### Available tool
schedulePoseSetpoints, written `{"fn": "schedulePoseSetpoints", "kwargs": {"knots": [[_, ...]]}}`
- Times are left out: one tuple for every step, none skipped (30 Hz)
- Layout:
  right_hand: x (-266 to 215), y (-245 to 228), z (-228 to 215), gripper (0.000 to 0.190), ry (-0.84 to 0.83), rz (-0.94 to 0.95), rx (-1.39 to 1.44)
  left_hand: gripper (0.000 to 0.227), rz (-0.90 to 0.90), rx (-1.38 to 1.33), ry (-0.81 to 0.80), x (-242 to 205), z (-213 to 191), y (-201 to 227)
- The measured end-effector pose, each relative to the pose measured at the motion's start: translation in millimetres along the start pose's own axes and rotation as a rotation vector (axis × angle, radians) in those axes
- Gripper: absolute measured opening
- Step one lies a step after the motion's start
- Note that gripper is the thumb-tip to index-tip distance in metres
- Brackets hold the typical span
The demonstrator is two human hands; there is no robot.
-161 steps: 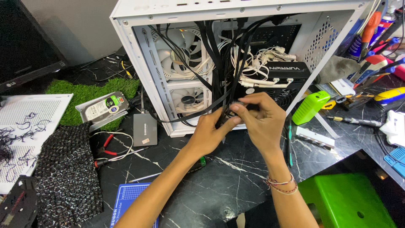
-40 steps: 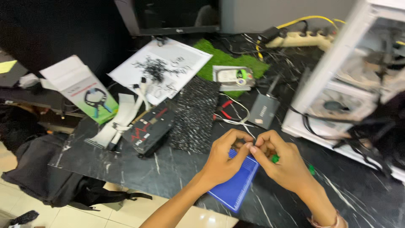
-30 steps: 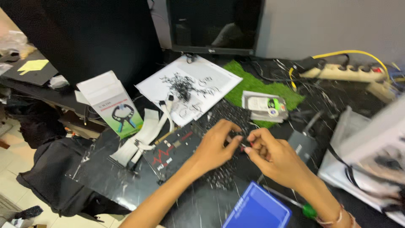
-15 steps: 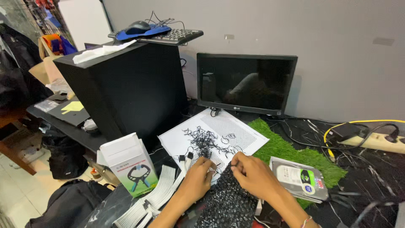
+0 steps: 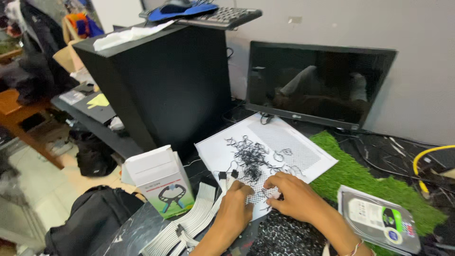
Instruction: The person organizes cables inside a white computer case using black zip ties. They gather loose wires, wrap the ties around them, and pull them tight to secure the bundles. The person also handles a pile of used zip ties on the desk.
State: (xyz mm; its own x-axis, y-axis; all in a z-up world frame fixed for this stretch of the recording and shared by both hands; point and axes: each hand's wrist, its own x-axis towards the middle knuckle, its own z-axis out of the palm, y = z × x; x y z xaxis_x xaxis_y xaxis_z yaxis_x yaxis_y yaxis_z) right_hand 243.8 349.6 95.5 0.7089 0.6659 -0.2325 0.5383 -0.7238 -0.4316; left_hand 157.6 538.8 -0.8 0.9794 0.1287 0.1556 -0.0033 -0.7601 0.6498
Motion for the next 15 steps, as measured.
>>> {"fn": "schedulePoseSetpoints", "kwargs": {"knots": [[3.7, -2.1, -0.2, 0.032, -0.012, -0.006, -0.006, 0.035, -0.012, -0.005, 0.005, -2.0, 0.4, 0.6], [6.9, -4.0, -0.5, 0.038, -0.050, -0.020, -0.023, 0.033, -0.025, -0.001, 0.007, -4.1, 1.0, 1.8], [9.3, -4.8, -0.9, 0.044, -0.083, -0.030, -0.037, 0.030, -0.031, 0.004, 0.006, -4.9, 2.1, 3.5], [13.6, -3.8, 1.8, 0.044, -0.091, -0.033, -0.041, 0.030, -0.038, 0.000, 0.009, -4.7, 5.0, -0.3], [16.5, -2.1, 4.5, 0.044, -0.109, -0.011, -0.061, 0.030, -0.033, 0.006, -0.004, -4.1, 8.0, -3.3], [18.9, 0.2, 6.9, 0.044, -0.127, 0.011, -0.081, 0.031, -0.027, 0.013, -0.016, -3.5, 11.5, -5.5], [19.4, -0.6, 8.1, 0.044, -0.131, 0.016, -0.077, 0.031, -0.029, 0.010, -0.024, -3.6, 11.4, -6.4], [19.4, -1.1, 9.2, 0.045, -0.142, 0.032, -0.088, 0.030, 0.007, -0.007, -0.017, -3.9, 11.6, -6.8], [19.5, -1.5, 10.2, 0.048, -0.151, 0.049, -0.098, 0.031, 0.045, -0.023, -0.011, -3.5, 11.7, -7.3], [20.7, 3.2, 13.8, 0.048, -0.153, 0.056, -0.094, 0.031, 0.046, -0.025, -0.018, -3.6, 13.2, -9.0], [21.9, 7.7, 16.3, 0.043, -0.129, 0.021, -0.077, 0.026, 0.073, -0.038, 0.003, -2.9, 14.2, -10.1], [22.7, 11.9, 18.7, 0.041, -0.104, -0.014, -0.060, 0.021, 0.101, -0.051, 0.024, -2.5, 15.0, -11.0], [18.6, 7.2, 14.0, 0.041, -0.104, -0.009, -0.060, 0.021, 0.102, -0.054, 0.021, -4.4, 7.2, -0.9], [14.4, 2.2, 9.4, 0.037, -0.088, -0.001, -0.009, 0.016, 0.117, -0.096, 0.028, -6.6, -1.0, 9.1], [9.9, -3.2, 4.5, 0.035, -0.073, 0.007, 0.040, 0.015, 0.129, -0.139, 0.036, -9.3, -9.3, 19.5]]}}
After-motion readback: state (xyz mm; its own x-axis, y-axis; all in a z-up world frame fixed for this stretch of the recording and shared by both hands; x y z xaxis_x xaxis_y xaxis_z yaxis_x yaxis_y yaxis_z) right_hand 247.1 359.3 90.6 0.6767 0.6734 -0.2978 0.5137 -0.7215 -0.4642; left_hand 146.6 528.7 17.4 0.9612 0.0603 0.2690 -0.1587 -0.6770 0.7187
